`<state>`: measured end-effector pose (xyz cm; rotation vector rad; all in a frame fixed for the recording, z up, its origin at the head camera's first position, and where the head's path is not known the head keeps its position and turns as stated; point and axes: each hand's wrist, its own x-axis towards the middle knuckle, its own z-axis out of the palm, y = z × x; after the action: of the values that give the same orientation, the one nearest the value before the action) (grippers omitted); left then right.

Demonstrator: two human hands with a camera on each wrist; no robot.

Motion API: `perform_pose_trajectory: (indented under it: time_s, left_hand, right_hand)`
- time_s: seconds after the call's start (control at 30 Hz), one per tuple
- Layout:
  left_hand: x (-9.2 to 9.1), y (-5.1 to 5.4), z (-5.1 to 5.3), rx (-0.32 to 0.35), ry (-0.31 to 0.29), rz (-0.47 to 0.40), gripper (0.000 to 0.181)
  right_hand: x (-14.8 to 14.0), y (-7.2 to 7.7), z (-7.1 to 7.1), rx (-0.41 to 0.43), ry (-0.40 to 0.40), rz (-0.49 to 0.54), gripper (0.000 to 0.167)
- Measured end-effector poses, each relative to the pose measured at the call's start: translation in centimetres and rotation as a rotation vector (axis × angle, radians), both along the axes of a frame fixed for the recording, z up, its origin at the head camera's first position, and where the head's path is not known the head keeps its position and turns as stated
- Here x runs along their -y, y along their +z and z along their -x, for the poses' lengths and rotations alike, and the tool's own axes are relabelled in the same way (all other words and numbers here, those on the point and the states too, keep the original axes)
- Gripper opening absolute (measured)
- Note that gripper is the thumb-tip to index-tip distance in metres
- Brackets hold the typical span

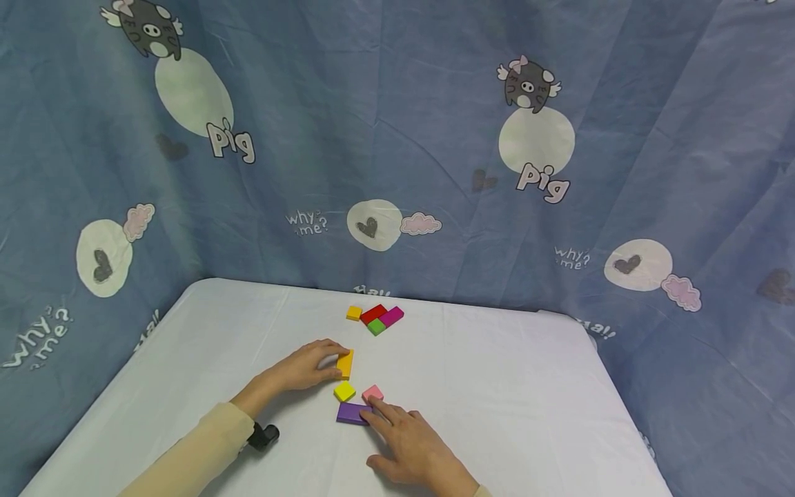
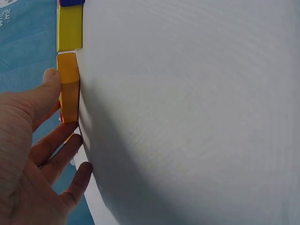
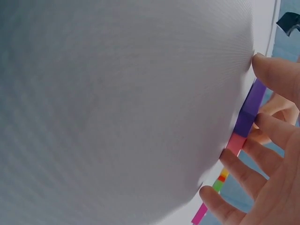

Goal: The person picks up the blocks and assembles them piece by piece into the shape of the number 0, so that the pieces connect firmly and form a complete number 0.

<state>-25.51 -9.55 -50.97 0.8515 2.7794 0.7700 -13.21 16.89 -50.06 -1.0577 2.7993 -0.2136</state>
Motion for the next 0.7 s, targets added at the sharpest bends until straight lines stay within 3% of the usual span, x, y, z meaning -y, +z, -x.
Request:
perform_pose_trajectory:
  time_s: [0.7]
  left_hand:
    - [0.1,0.3,-0.5,0.014,-0.001,-0.014,0.046]
  right_hand:
    - [-0.15,0.04,-0.09,-0.003,0.002,0.012,0.071]
